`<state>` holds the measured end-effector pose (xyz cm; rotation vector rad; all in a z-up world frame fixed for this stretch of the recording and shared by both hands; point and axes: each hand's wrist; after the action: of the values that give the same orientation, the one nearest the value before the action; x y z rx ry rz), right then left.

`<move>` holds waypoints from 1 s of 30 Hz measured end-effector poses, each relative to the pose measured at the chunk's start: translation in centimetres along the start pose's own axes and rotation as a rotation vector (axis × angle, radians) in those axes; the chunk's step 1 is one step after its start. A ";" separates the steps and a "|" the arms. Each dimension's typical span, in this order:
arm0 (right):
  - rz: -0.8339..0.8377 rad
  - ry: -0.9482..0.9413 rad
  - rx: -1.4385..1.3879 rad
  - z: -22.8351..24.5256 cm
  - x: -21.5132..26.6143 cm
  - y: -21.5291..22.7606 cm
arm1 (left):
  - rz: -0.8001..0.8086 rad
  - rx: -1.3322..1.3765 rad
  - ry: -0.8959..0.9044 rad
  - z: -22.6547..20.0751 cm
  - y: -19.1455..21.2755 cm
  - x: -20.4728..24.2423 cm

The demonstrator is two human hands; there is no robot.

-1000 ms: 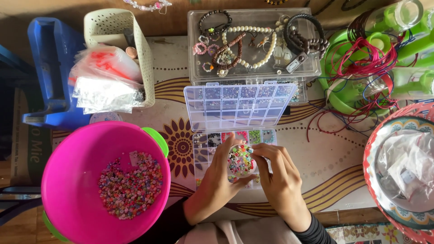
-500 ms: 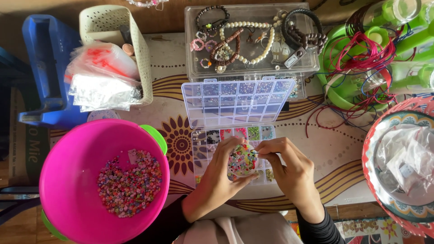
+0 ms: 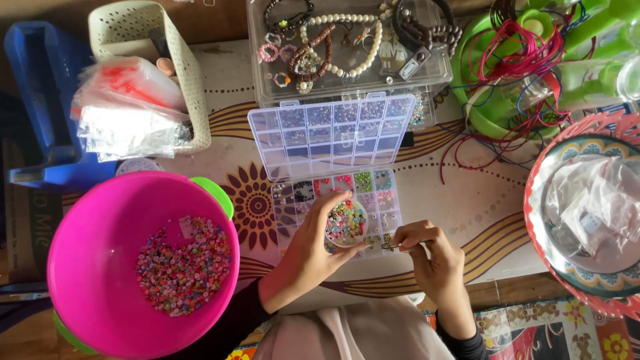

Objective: A person is seen from an overhead perspective sorting small, colorful beads from a large pink bowl and a small white cup into a multi-compartment plastic organizer box using a thin tool.

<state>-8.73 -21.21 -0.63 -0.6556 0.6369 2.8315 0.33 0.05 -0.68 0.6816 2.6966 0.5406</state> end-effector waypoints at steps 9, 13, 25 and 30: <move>0.011 0.096 0.172 0.5 -0.3 -0.8 | -0.002 0.047 -0.017 0.9 -1.1 0.8; -0.008 -0.054 0.103 0.6 0.8 0.2 | 0.038 0.042 -0.042 0.0 0.2 0.9; -0.240 0.179 0.035 1.9 0.6 -1.6 | 0.048 0.121 -0.076 0.6 0.4 1.6; -0.082 0.250 0.030 3.0 -1.4 -2.5 | 0.083 0.150 -0.084 0.2 0.7 2.1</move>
<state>-8.02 -17.70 1.52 -1.0162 0.6725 2.6823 -1.07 1.74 -0.92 0.8396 2.6587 0.3234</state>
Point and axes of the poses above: each hand's wrist, its own x-axis away from the middle knuckle, its own y-axis out of the back of the hand, z = x × y, and after that the axes turned 11 degrees about y, right-handed
